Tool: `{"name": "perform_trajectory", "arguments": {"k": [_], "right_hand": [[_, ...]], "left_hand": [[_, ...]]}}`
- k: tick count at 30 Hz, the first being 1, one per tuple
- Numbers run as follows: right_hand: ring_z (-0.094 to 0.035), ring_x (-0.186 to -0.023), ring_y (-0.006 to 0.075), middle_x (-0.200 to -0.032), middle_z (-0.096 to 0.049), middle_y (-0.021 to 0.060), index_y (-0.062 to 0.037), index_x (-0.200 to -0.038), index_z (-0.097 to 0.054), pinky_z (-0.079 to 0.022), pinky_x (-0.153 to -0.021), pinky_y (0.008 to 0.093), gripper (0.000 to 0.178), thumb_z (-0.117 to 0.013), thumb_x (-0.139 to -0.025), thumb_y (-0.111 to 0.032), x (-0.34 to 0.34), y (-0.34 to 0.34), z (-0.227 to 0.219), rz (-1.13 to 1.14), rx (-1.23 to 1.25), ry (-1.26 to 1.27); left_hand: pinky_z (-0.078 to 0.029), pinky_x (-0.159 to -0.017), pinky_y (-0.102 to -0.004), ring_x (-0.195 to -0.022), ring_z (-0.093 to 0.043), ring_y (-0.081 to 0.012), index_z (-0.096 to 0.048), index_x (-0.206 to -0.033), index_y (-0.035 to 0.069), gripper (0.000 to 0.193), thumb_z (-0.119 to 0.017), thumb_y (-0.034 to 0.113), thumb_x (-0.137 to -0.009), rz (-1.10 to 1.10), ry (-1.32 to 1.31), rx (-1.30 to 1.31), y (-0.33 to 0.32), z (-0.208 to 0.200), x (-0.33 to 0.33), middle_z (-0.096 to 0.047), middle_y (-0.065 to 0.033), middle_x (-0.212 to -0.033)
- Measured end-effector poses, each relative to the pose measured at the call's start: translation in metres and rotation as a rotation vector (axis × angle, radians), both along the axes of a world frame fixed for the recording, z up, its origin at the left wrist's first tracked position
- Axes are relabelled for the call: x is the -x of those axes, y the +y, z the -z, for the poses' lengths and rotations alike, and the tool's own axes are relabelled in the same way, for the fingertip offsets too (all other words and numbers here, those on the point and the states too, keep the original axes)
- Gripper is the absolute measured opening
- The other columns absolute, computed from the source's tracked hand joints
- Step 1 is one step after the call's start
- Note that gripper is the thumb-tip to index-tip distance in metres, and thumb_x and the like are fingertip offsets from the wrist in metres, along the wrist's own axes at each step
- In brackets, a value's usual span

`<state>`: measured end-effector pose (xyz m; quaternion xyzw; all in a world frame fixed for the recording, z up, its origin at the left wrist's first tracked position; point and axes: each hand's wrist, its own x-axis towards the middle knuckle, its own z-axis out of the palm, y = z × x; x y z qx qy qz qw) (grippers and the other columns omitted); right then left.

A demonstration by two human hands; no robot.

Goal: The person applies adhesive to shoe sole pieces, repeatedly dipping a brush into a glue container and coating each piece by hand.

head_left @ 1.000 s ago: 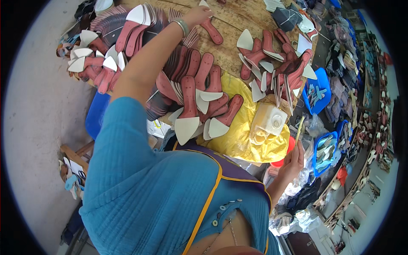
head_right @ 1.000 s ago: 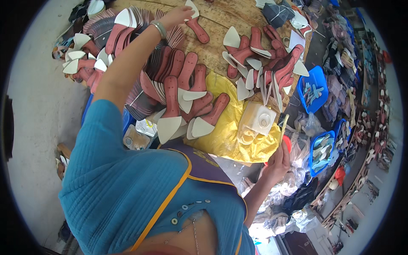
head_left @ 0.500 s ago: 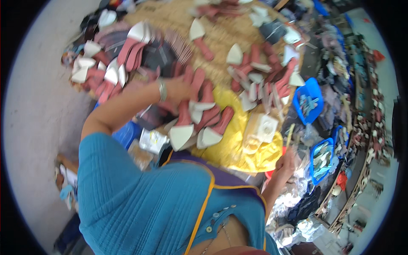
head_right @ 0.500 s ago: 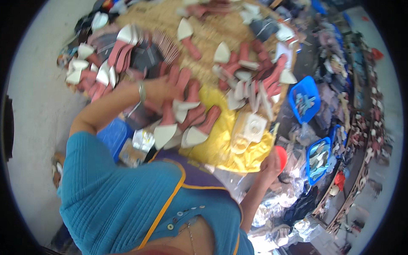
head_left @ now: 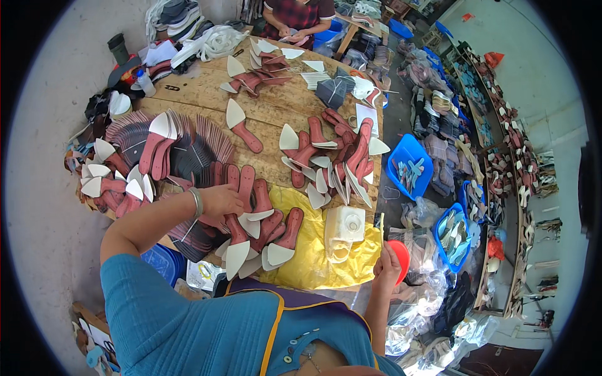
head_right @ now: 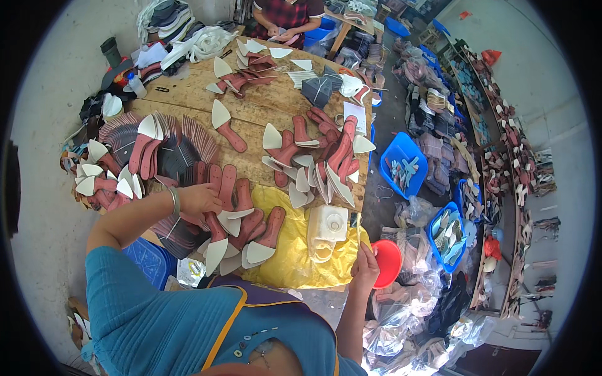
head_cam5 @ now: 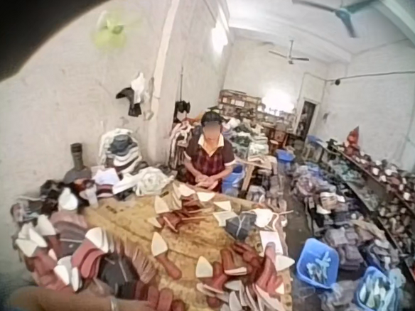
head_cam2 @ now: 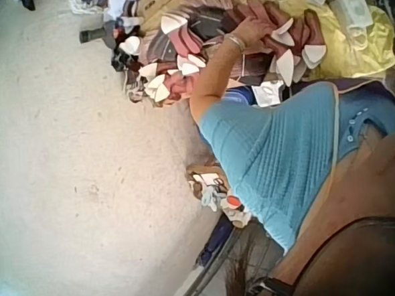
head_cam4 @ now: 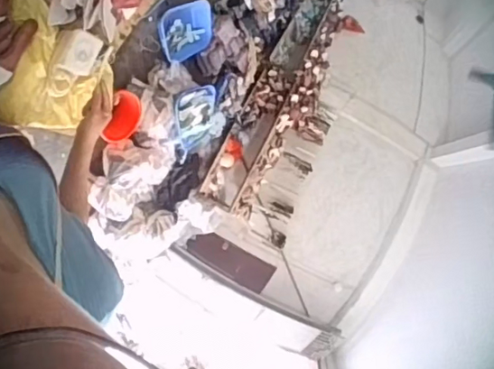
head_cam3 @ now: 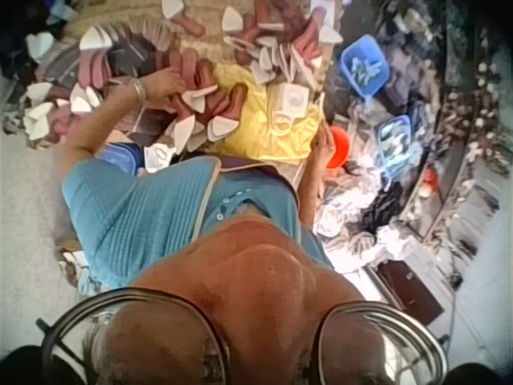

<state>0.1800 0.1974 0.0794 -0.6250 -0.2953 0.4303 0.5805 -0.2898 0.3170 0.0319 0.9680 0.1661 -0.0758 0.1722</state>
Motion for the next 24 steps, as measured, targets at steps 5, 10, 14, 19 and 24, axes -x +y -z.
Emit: {"name": "perform_trajectory", "arguments": {"k": [5, 10, 14, 19, 24], "right_hand": [[-0.027, -0.042, 0.0015, -0.055, -0.039, -0.0069, 0.0046, -0.111, -0.063, -0.018, -0.039, 0.0199, 0.025, -0.058, -0.089, -0.007, 0.001, 0.006, -0.001, 0.020, -0.005, -0.006], [-0.030, -0.041, 0.0018, -0.054, -0.041, -0.0063, 0.0046, -0.108, -0.064, -0.020, -0.039, 0.0189, 0.024, -0.060, -0.087, -0.006, 0.000, 0.010, 0.008, 0.018, -0.004, -0.066], [-0.029, -0.040, 0.0027, -0.053, -0.038, -0.0060, 0.0059, -0.111, -0.062, -0.020, -0.038, 0.0197, 0.027, -0.060, -0.088, -0.010, 0.006, 0.017, 0.004, 0.041, -0.038, -0.048], [-0.029, -0.041, 0.0023, -0.053, -0.039, -0.0064, 0.0044, -0.111, -0.062, -0.019, -0.038, 0.0199, 0.027, -0.060, -0.089, -0.010, 0.006, 0.013, -0.002, 0.057, -0.034, -0.136], [-0.027, -0.041, 0.0009, -0.054, -0.040, -0.0077, 0.0033, -0.114, -0.061, -0.017, -0.038, 0.0190, 0.027, -0.058, -0.091, -0.011, 0.006, 0.000, -0.001, 0.097, 0.028, -0.061]], "left_hand": [[-0.044, -0.084, -0.0380, -0.084, -0.063, -0.0200, -0.060, -0.101, 0.011, 0.044, -0.079, 0.027, -0.064, -0.307, 0.019, 0.241, 0.019, -0.036, 0.012, -0.064, -0.0059, -0.090], [-0.048, -0.064, -0.0226, -0.079, -0.055, -0.0042, -0.056, -0.099, 0.006, 0.036, -0.080, 0.016, -0.073, -0.807, -0.437, 1.034, 0.000, -0.041, 0.014, -0.063, -0.0029, -0.084], [-0.055, -0.072, -0.0323, -0.080, -0.065, -0.0179, -0.046, -0.120, 0.003, 0.050, -0.073, 0.008, -0.078, -0.808, -0.940, 1.506, -0.018, -0.045, -0.014, -0.061, -0.0090, -0.100], [-0.055, -0.072, -0.0321, -0.080, -0.066, -0.0224, -0.040, -0.126, 0.001, 0.056, -0.070, 0.019, -0.082, -0.707, -1.211, 1.752, -0.034, -0.044, -0.049, -0.061, -0.0178, -0.113], [-0.053, -0.072, -0.0309, -0.079, -0.063, -0.0196, -0.037, -0.129, 0.002, 0.063, -0.070, 0.032, -0.083, -0.598, -1.207, 1.774, -0.031, -0.018, -0.074, -0.060, -0.0158, -0.110]]}}
